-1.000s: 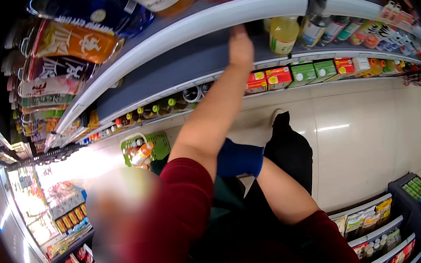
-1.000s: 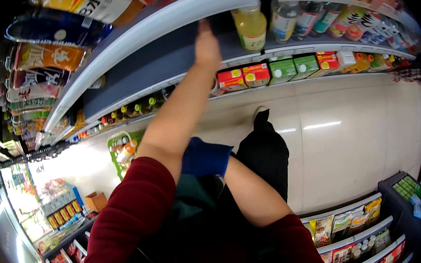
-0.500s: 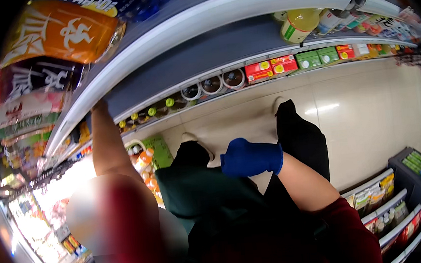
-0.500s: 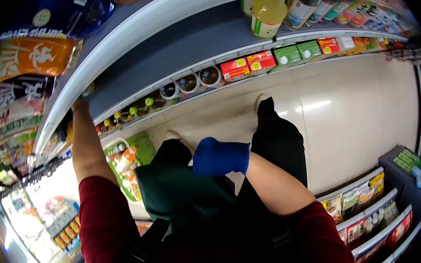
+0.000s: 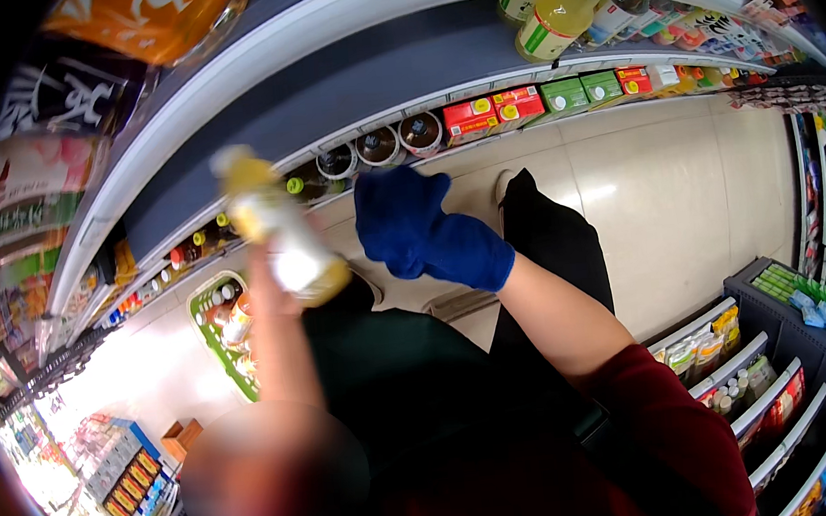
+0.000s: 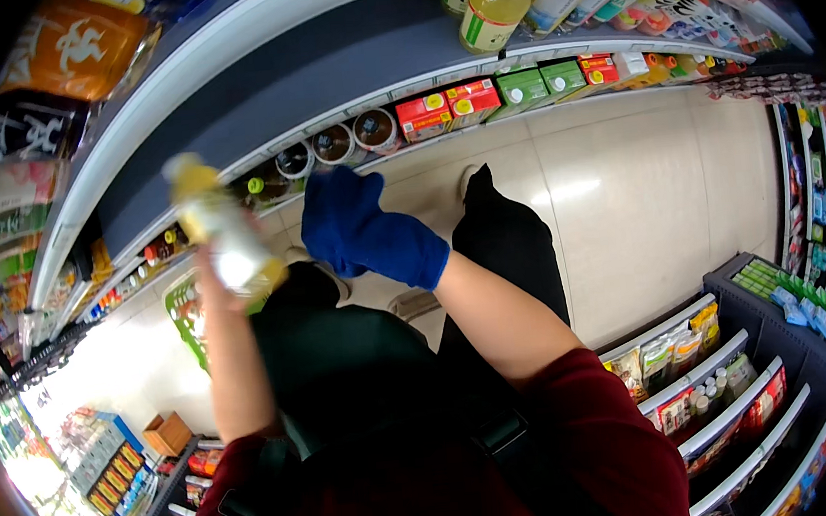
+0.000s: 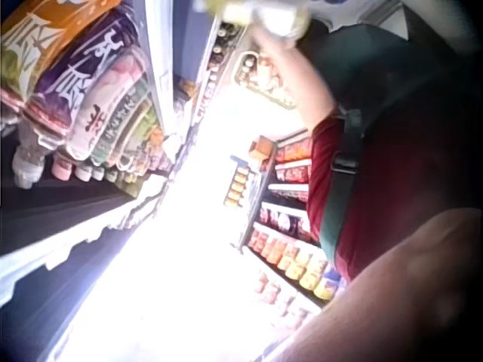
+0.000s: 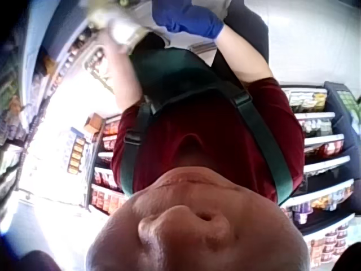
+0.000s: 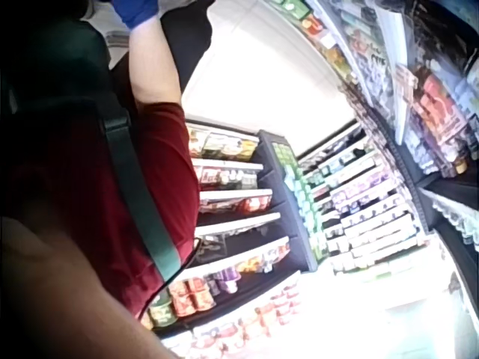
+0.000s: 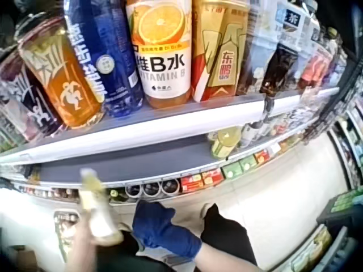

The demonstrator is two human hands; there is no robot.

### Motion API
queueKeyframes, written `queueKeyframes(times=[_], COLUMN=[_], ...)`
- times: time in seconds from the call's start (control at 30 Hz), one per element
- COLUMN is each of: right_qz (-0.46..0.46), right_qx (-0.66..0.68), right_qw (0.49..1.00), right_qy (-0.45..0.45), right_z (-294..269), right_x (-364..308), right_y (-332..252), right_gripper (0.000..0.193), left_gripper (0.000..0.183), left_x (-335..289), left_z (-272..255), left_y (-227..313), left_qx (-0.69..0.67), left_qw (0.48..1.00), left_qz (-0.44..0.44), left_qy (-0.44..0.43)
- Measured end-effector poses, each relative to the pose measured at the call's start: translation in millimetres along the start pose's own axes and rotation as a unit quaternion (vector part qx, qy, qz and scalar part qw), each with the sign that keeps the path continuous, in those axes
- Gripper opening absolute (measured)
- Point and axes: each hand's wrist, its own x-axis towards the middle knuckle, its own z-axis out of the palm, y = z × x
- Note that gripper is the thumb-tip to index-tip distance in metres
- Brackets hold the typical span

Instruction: The person wipes bottles with a cloth and places them onto a shelf in a store.

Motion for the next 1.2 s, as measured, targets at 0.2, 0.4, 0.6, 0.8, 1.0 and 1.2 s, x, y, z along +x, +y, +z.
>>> queueKeyframes(times=[0.2, 0.4, 0.6, 0.8, 1.0, 1.2], right_qz=[0.184, -0.043, 0.265, 0.096, 0.217, 0.145], right_qx=[0.266, 0.096, 0.445, -0.262, -0.341, -0.341], right_qw=[0.943, 0.994, 0.855, 0.96, 0.914, 0.928], right_qy=[-0.082, -0.034, 0.004, -0.016, -0.041, -0.05], right_z=[9.1, 8.8, 11.3, -30.2, 1.1, 143.1], right_x=[-37.9, -35.3, 11.8, 128.4, 254.0, 398.0], right_y=[-4.5, 30.7, 21.1, 55.3, 137.8, 56.7], right_gripper=[0.017, 0.017, 0.02, 0.02, 0.024, 0.027], left_gripper=[0.086, 0.084, 0.071, 0.065, 0.074, 0.086], left_x=[-55.8, -83.7, -88.9, -76.5, -32.7, -22.5], left_z=[67.0, 84.3, 52.9, 10.5, -25.2, -52.9], left_y=[-127.4, -126.6, -116.2, -83.0, -76.2, -121.4], left_qx=[0.656, 0.656, 0.262, 0.161, 0.354, 0.454], left_qw=[0.731, 0.752, 0.952, 0.959, 0.926, 0.88], left_qz=[0.179, 0.057, -0.146, -0.22, -0.12, -0.116], left_qy=[0.049, 0.035, -0.058, -0.076, -0.061, -0.076])
